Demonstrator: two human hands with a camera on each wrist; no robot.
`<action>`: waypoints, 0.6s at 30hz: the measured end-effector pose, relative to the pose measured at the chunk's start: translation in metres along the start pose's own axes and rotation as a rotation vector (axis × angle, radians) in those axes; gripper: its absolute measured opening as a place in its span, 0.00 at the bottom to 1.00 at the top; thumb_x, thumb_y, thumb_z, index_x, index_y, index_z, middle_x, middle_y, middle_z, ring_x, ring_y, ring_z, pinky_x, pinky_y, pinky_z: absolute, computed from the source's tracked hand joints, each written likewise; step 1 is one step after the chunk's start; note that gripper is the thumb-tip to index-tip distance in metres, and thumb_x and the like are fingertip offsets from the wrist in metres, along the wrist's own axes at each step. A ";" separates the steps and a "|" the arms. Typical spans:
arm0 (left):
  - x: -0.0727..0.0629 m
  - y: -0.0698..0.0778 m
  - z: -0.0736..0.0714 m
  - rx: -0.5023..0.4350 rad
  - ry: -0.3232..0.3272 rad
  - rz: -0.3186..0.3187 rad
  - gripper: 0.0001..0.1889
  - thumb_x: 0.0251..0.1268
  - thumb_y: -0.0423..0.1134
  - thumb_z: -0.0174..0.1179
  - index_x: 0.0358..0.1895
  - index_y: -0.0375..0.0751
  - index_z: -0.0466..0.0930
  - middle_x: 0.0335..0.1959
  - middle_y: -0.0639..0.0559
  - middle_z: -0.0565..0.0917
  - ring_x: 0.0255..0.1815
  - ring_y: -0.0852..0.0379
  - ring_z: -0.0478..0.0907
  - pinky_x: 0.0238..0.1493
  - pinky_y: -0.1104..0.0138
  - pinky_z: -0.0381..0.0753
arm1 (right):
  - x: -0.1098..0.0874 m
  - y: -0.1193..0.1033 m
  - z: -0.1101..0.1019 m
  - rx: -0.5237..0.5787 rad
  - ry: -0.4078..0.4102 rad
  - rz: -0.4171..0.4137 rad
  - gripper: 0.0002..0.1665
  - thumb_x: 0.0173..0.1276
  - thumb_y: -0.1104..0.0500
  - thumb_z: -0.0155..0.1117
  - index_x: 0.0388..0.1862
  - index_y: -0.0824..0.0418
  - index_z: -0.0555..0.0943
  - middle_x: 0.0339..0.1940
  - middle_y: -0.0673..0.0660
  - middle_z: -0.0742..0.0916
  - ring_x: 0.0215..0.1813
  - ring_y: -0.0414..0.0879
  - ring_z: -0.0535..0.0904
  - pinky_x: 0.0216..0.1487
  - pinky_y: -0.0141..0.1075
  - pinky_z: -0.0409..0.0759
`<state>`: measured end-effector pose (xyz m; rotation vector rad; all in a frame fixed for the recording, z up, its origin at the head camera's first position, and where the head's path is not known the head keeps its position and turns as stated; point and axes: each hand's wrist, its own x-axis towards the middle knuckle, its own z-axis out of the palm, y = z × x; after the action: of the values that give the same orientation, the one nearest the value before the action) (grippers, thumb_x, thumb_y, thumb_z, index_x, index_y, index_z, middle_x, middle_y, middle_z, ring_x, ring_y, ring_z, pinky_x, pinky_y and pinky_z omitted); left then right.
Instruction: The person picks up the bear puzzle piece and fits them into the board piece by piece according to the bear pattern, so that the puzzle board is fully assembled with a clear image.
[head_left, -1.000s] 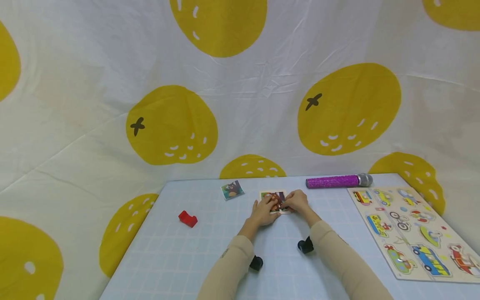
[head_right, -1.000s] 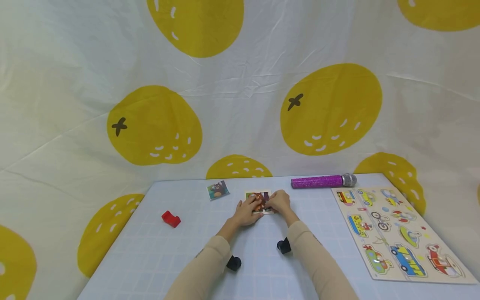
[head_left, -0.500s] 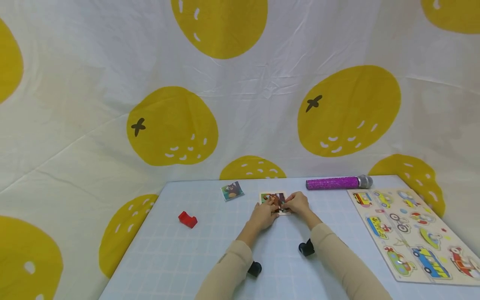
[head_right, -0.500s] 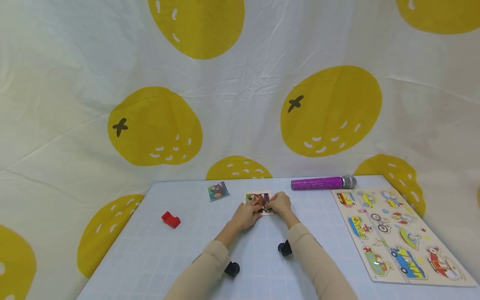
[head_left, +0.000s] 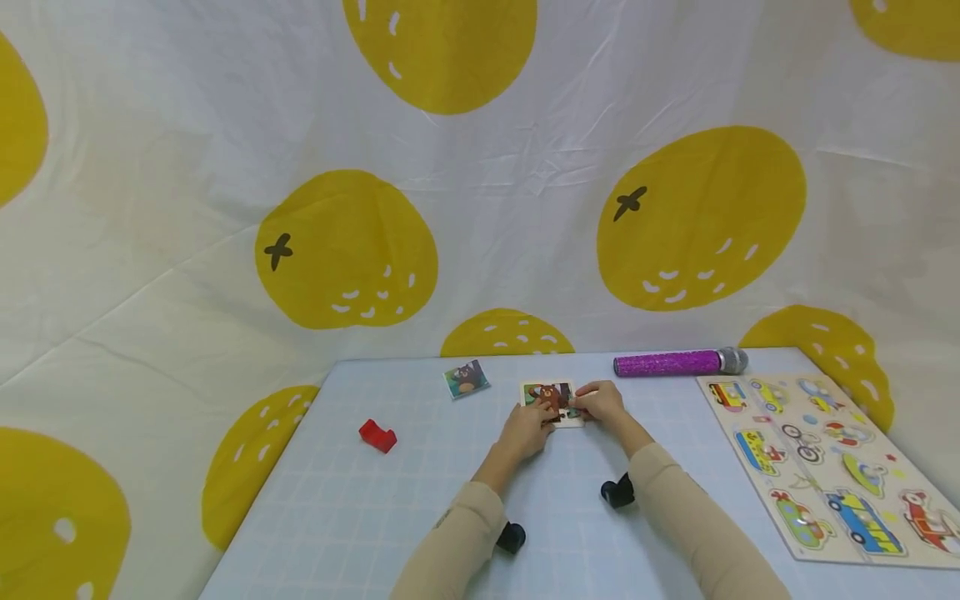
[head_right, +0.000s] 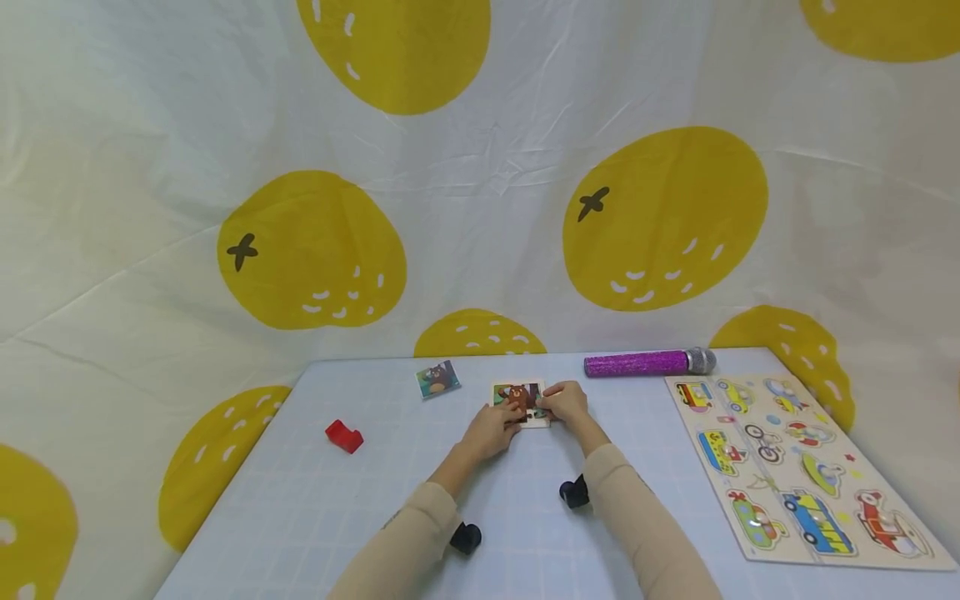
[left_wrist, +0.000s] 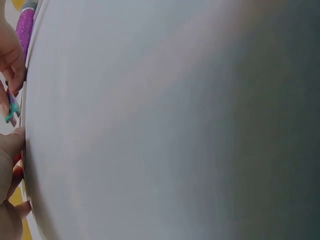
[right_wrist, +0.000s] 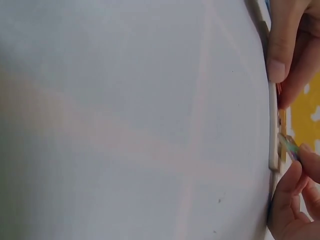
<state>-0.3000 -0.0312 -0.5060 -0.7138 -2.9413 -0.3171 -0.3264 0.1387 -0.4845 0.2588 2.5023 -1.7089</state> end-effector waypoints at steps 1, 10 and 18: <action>0.000 -0.001 0.000 -0.017 0.015 0.008 0.17 0.66 0.43 0.57 0.57 0.48 0.79 0.61 0.52 0.76 0.65 0.53 0.69 0.63 0.49 0.66 | 0.000 0.000 -0.001 0.015 0.002 0.003 0.16 0.55 0.68 0.69 0.40 0.77 0.80 0.21 0.55 0.80 0.16 0.37 0.74 0.21 0.27 0.77; -0.002 -0.004 0.000 -0.046 0.053 0.051 0.19 0.66 0.42 0.57 0.58 0.41 0.78 0.60 0.49 0.77 0.64 0.52 0.70 0.63 0.49 0.67 | 0.002 0.000 -0.005 -0.001 -0.014 -0.026 0.16 0.59 0.65 0.68 0.42 0.76 0.79 0.22 0.54 0.80 0.16 0.35 0.73 0.20 0.25 0.73; 0.002 -0.003 -0.004 0.010 0.047 0.042 0.19 0.65 0.42 0.58 0.58 0.44 0.78 0.58 0.49 0.78 0.61 0.49 0.73 0.62 0.51 0.68 | 0.005 0.007 0.005 -0.145 0.025 -0.139 0.12 0.56 0.64 0.70 0.34 0.74 0.83 0.17 0.55 0.83 0.15 0.38 0.75 0.18 0.27 0.74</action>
<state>-0.3028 -0.0336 -0.5022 -0.7551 -2.8779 -0.3108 -0.3301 0.1365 -0.4938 0.0967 2.7054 -1.5676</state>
